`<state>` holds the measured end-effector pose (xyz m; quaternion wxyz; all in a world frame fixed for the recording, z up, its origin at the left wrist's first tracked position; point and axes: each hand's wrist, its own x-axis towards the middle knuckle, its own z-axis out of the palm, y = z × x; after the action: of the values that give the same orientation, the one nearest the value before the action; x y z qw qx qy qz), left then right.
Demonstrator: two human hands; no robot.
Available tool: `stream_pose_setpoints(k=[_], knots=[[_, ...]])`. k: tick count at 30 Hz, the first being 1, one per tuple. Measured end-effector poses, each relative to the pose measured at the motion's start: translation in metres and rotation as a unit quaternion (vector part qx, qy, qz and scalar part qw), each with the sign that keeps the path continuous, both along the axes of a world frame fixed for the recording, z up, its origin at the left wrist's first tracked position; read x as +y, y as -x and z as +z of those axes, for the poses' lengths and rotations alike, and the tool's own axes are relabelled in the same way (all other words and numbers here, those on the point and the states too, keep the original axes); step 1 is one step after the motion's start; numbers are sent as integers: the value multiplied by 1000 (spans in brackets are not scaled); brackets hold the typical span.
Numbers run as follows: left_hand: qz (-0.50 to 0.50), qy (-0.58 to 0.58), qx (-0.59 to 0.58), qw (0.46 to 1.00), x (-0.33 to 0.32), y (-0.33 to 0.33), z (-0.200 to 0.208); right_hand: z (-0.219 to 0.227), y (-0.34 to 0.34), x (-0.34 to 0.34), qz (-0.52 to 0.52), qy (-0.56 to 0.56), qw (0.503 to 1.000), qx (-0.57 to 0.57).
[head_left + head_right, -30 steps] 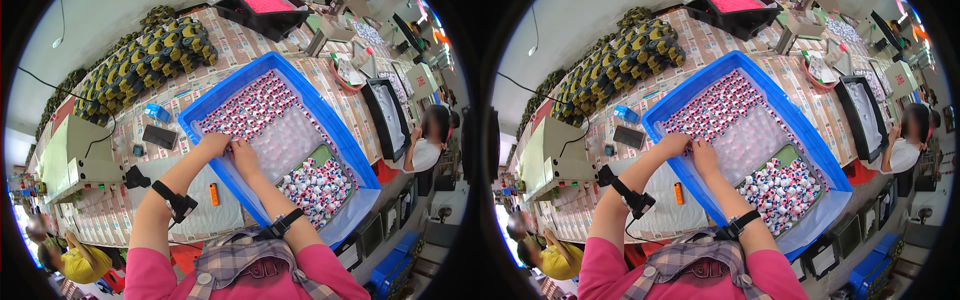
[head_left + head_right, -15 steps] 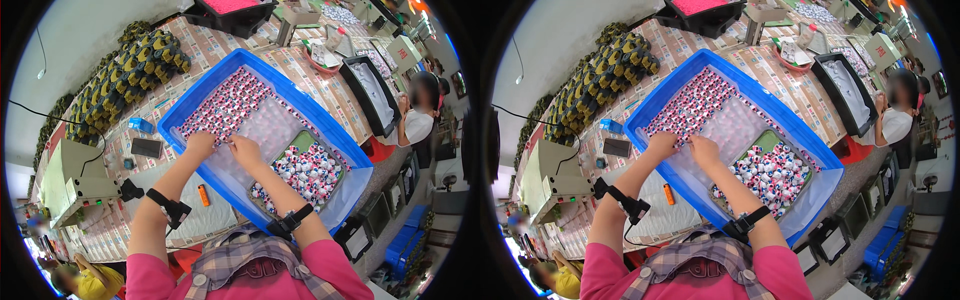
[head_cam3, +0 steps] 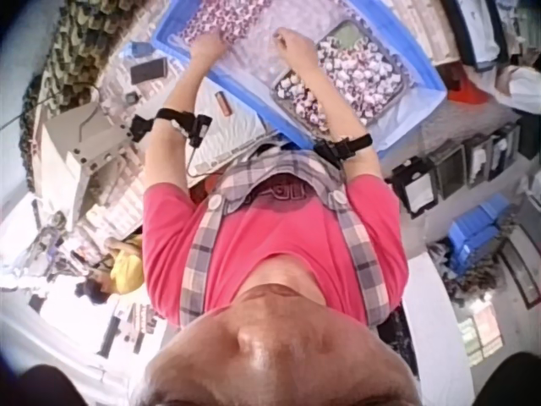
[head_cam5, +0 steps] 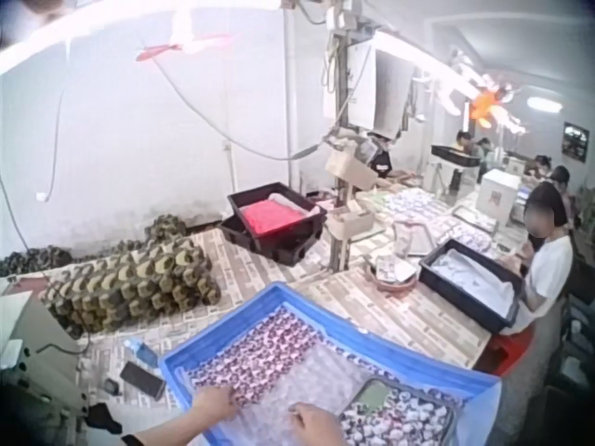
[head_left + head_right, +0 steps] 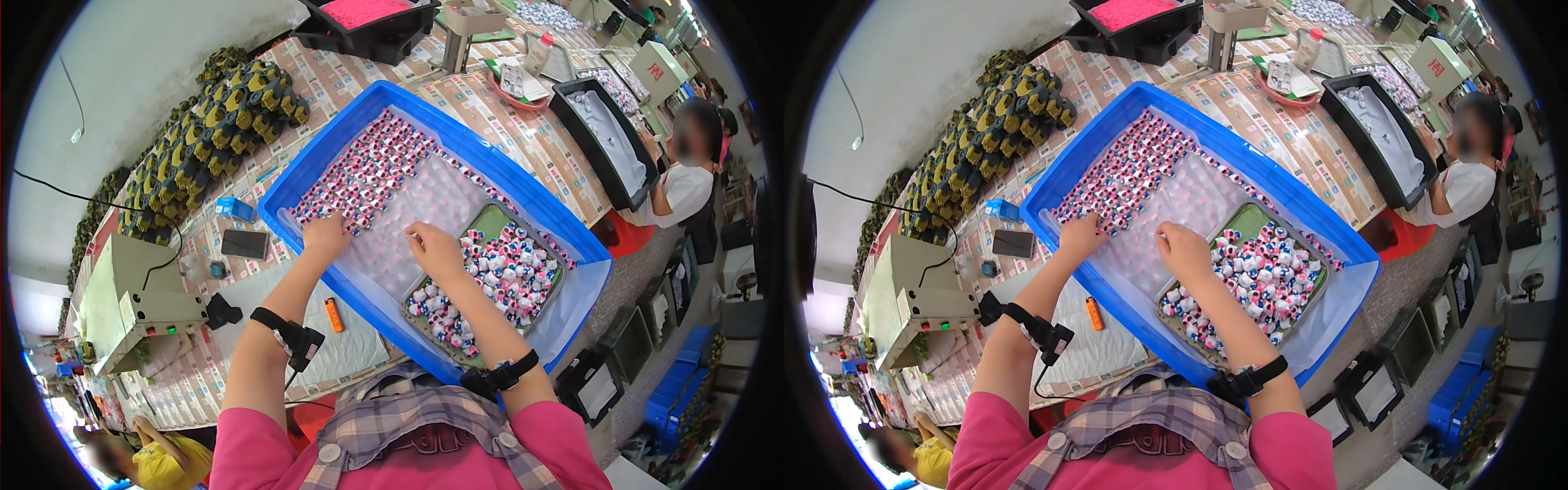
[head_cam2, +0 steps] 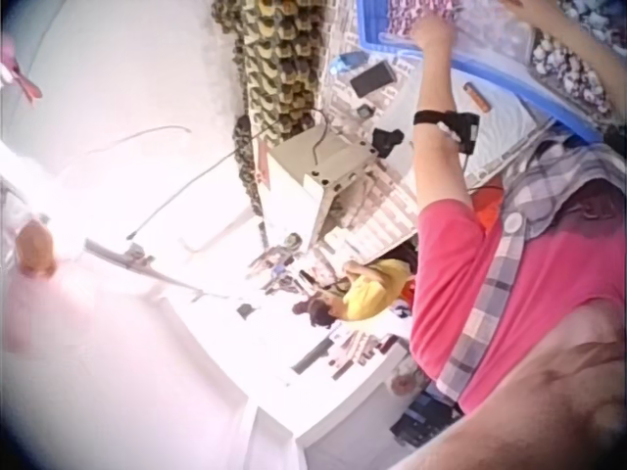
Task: Assemble small plastic toy parts and organize them into rows and trays.
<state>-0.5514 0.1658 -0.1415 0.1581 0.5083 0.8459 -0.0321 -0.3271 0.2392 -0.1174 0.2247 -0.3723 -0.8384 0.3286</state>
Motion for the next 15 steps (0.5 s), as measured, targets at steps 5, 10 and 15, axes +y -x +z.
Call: stream_pose_setpoints(k=[5, 10, 15], knots=[[-8, 24, 42, 999, 3, -2, -10, 18, -24, 9, -36, 6, 999, -4], [17, 11, 51, 998, 2, -2, -1, 31, -83, 50, -118, -29, 993, -9], [-89, -178, -85, 976, 37, -62, 29, 20, -132, 97, -74, 12, 988, -133]])
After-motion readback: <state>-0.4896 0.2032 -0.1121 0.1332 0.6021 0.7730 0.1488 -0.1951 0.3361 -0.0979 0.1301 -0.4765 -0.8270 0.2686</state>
